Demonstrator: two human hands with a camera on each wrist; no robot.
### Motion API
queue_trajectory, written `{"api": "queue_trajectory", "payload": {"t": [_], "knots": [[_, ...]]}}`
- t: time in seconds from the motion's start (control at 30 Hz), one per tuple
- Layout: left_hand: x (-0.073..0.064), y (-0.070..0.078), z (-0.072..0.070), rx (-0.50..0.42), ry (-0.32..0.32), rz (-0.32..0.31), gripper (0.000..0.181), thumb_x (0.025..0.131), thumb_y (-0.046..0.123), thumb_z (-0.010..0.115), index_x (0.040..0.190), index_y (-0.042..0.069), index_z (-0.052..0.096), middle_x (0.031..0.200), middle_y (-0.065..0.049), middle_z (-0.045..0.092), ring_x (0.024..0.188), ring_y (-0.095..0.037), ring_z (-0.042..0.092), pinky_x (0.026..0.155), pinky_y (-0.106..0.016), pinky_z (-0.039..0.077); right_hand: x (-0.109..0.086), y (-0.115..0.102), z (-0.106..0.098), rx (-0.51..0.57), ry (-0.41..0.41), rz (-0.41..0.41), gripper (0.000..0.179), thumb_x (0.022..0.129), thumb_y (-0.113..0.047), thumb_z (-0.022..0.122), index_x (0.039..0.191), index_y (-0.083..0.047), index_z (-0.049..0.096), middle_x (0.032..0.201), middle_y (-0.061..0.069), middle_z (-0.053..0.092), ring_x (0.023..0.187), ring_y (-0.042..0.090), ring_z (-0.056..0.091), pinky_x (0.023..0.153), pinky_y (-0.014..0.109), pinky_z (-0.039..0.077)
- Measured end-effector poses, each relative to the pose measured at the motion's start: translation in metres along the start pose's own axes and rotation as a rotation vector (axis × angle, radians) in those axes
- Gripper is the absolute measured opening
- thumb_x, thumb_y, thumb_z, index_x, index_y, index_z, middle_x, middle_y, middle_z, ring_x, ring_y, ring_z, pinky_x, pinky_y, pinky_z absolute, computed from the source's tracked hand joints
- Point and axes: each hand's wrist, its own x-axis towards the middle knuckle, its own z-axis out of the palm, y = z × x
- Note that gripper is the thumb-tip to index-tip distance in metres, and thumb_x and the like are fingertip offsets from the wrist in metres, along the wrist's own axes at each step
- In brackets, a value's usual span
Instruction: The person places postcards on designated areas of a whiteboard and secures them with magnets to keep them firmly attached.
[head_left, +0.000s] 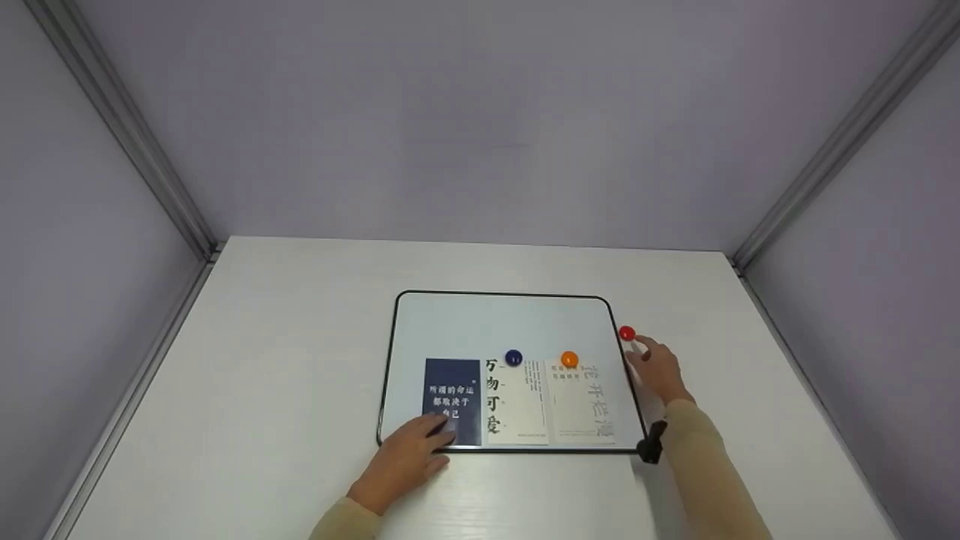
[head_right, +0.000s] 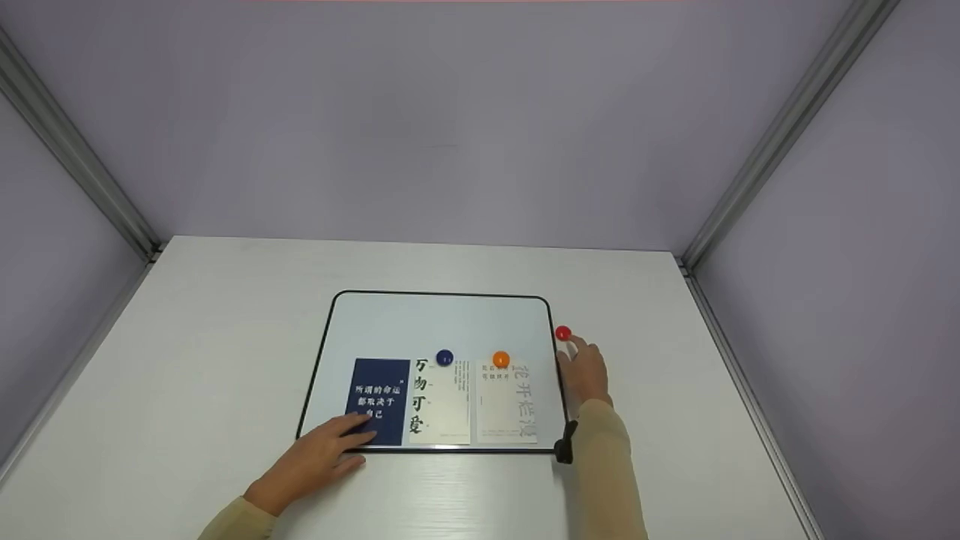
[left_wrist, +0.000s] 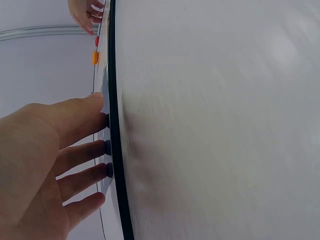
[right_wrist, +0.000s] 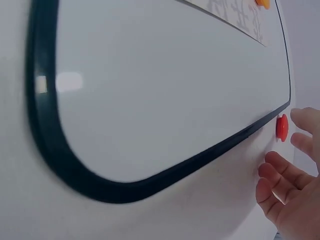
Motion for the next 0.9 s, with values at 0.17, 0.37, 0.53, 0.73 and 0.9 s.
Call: {"api": "queue_trajectory", "payload": {"t": [0.17, 0.37, 0.53, 0.73, 0.9], "knots": [[0.001, 0.001, -0.001, -0.014, -0.002, -0.005, 0.036, 0.089, 0.028, 0.065, 0.122, 0.015, 0.067, 0.136, -0.010, 0.059, 0.125, -0.029, 0.056, 0.108, -0.041, 0.046, 0.005, 0.001, -0.004, -0.033, -0.053, 0.007, 0.055, 0.100, -0.022, 0.047, 0.147, 0.000, 0.031, 0.121, 0.030, 0.052, 0.103, 0.035, 0.052, 0.093, 0.050, 0.046], [0.000, 0.002, -0.003, -0.024, -0.004, -0.002, 0.036, 0.090, 0.028, 0.064, 0.123, 0.014, 0.066, 0.137, -0.011, 0.058, 0.126, -0.030, 0.056, 0.108, -0.042, 0.045, 0.009, -0.002, -0.003, -0.036, -0.066, 0.005, 0.055, 0.100, -0.020, 0.045, 0.149, -0.002, 0.028, 0.123, 0.032, 0.051, 0.106, 0.038, 0.052, 0.100, 0.056, 0.043], [0.001, 0.000, -0.002, -0.012, 0.004, 0.008, 0.036, 0.090, 0.028, 0.064, 0.123, 0.014, 0.066, 0.136, -0.011, 0.059, 0.125, -0.030, 0.056, 0.108, -0.042, 0.046, 0.012, -0.004, 0.000, -0.036, -0.085, 0.036, 0.054, 0.101, -0.020, 0.041, 0.151, -0.006, 0.026, 0.127, 0.032, 0.048, 0.108, 0.038, 0.050, 0.106, 0.057, 0.040], [0.002, 0.000, 0.001, -0.005, 0.003, 0.011, 0.036, 0.090, 0.029, 0.063, 0.124, 0.015, 0.066, 0.136, -0.010, 0.058, 0.125, -0.029, 0.056, 0.108, -0.041, 0.046, 0.013, -0.001, 0.003, -0.020, -0.039, 0.043, 0.051, 0.101, -0.019, 0.040, 0.149, -0.005, 0.031, 0.127, 0.033, 0.048, 0.107, 0.039, 0.051, 0.104, 0.057, 0.041], [0.002, -0.001, 0.000, -0.003, -0.012, -0.011, 0.035, 0.090, 0.030, 0.064, 0.122, 0.016, 0.066, 0.136, -0.009, 0.059, 0.126, -0.028, 0.056, 0.108, -0.041, 0.046, 0.013, 0.003, 0.011, 0.020, 0.065, 0.012, 0.045, 0.100, -0.017, 0.040, 0.142, -0.002, 0.044, 0.111, 0.025, 0.056, 0.086, 0.028, 0.052, 0.074, 0.036, 0.045]]}}
